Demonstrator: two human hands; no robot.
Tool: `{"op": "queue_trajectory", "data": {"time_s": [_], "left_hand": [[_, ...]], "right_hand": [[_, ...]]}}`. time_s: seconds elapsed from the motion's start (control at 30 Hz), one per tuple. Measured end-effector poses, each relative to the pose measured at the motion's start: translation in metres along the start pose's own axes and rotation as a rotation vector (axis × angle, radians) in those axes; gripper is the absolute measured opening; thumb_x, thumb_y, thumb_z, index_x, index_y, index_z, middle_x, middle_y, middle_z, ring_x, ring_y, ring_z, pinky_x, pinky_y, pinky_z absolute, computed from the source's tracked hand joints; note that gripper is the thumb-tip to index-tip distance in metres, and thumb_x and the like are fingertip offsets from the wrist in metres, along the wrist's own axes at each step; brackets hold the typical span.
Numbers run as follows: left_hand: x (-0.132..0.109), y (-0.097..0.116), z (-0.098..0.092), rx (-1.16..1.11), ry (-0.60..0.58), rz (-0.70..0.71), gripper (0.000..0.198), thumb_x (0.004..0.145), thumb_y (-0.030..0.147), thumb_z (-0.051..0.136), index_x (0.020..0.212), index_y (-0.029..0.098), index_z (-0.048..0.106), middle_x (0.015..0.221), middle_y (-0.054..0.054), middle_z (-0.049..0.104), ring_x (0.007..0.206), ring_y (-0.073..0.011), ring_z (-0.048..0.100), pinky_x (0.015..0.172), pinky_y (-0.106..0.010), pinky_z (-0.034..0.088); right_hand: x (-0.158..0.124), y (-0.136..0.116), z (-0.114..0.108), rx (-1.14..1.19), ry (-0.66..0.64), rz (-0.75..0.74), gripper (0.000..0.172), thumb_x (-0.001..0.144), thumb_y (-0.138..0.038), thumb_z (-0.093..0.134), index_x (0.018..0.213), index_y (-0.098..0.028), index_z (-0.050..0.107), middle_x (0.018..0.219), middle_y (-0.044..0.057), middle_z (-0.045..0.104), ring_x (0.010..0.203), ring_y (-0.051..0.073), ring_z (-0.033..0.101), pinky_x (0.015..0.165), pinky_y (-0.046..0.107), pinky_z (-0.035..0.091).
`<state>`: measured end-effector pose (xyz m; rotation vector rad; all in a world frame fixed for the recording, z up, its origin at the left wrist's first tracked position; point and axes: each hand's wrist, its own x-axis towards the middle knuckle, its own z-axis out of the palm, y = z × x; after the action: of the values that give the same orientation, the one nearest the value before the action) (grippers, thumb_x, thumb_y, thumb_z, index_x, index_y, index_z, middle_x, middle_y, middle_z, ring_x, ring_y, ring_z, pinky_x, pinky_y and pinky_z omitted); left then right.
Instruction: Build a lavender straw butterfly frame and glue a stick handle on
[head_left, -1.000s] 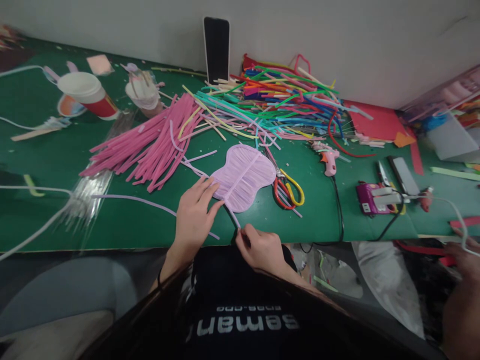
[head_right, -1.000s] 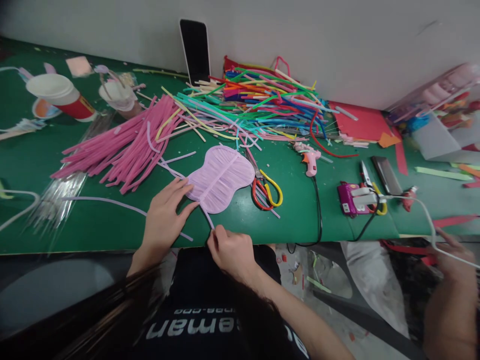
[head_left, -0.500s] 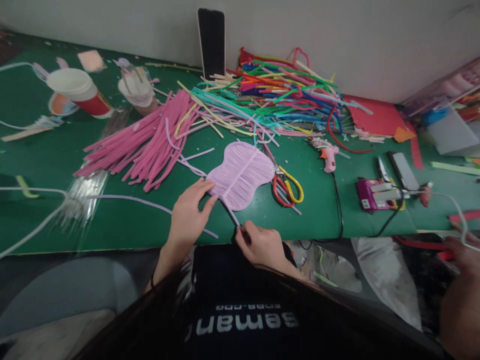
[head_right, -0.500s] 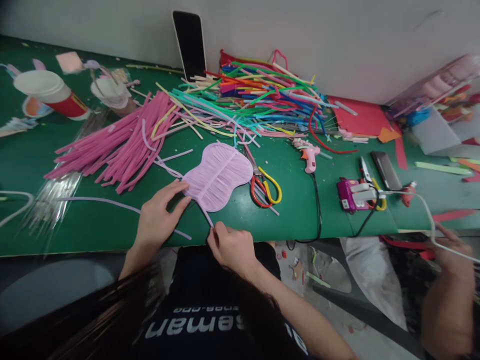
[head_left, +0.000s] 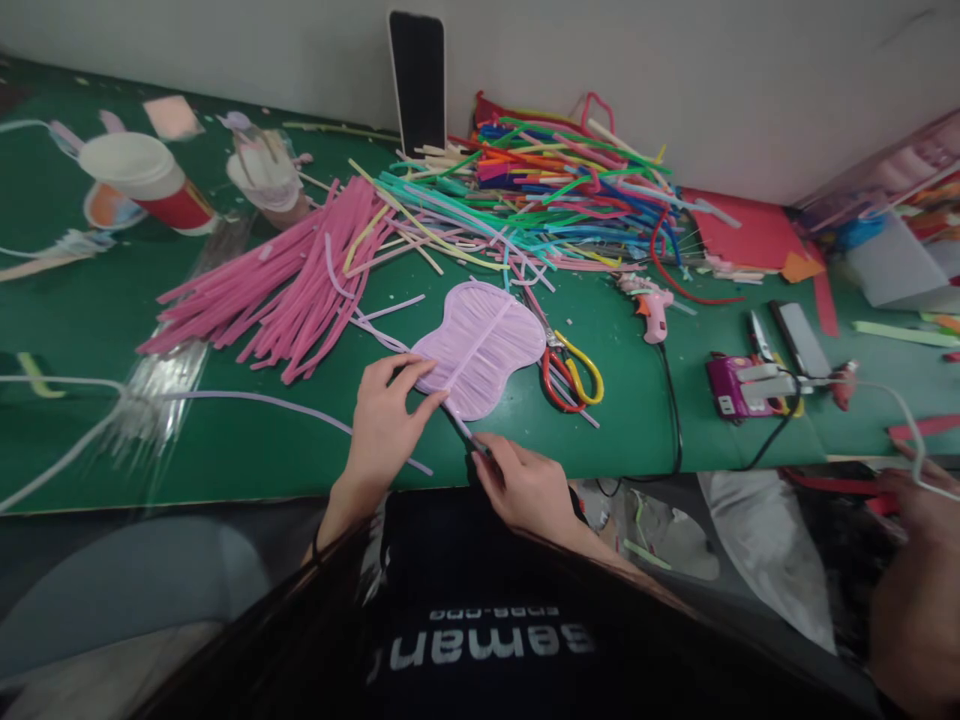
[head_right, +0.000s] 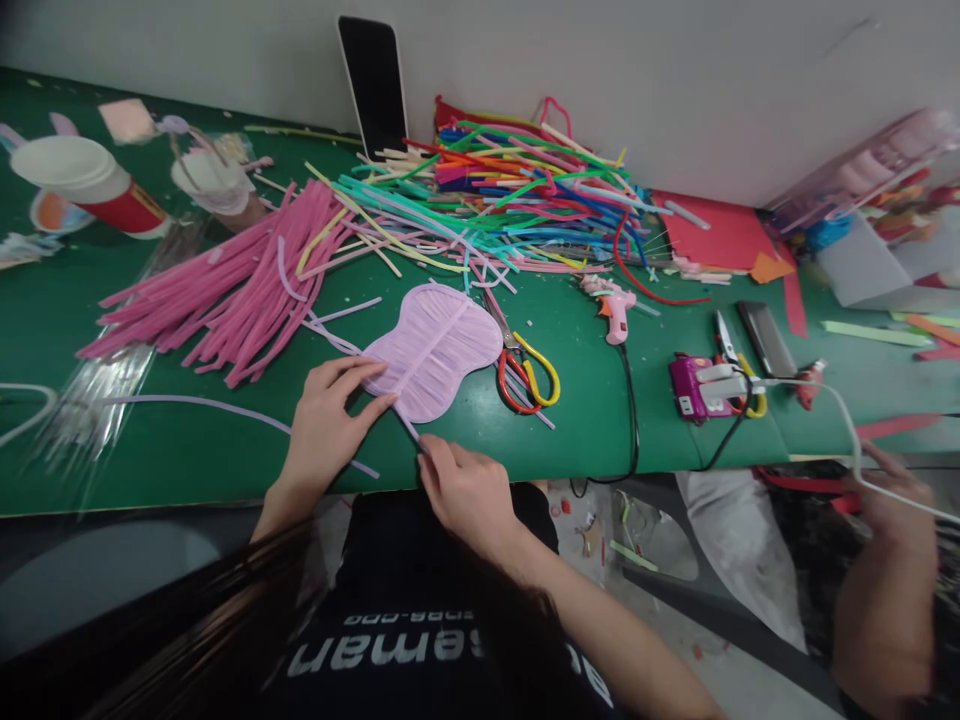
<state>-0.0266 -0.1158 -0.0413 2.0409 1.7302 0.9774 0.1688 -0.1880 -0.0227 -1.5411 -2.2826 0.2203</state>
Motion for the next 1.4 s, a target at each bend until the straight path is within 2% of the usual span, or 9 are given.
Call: {"op": "queue_trajectory", "data": {"time_s": [0.27,0.9,1.4], "left_hand": [[0.001,-0.001,-0.002,-0.065,-0.015,-0.009,0.030,0.090,0.037,0.066,0.116,0.022,0.069,0.122,-0.009,0.066,0.119,-0.0273,0.057,0.105,-0.044,0.045],[0.000,-0.002,-0.003,-0.089,-0.009,-0.018,0.028,0.088,0.034,0.067,0.114,0.023,0.070,0.121,-0.008,0.068,0.118,-0.0276,0.059,0.105,-0.046,0.047],[0.002,0.000,-0.007,-0.156,-0.015,-0.020,0.024,0.090,0.031,0.064,0.111,0.022,0.070,0.119,-0.007,0.069,0.118,-0.0252,0.060,0.105,-0.043,0.045]], "right_hand": [[0.002,0.012,-0.011,-0.066,-0.089,-0.090,0.025,0.102,-0.025,0.048,0.115,-0.022,0.069,0.076,-0.001,0.069,0.059,0.011,0.060,0.056,0.025,0.035],[0.005,0.013,-0.014,-0.070,-0.164,-0.090,0.028,0.099,-0.022,0.050,0.120,-0.023,0.068,0.080,0.000,0.068,0.064,0.011,0.061,0.059,0.025,0.039],[0.006,0.014,-0.013,-0.070,-0.167,-0.057,0.027,0.099,-0.024,0.050,0.119,-0.023,0.068,0.082,0.001,0.069,0.065,0.012,0.062,0.058,0.024,0.040]]}}
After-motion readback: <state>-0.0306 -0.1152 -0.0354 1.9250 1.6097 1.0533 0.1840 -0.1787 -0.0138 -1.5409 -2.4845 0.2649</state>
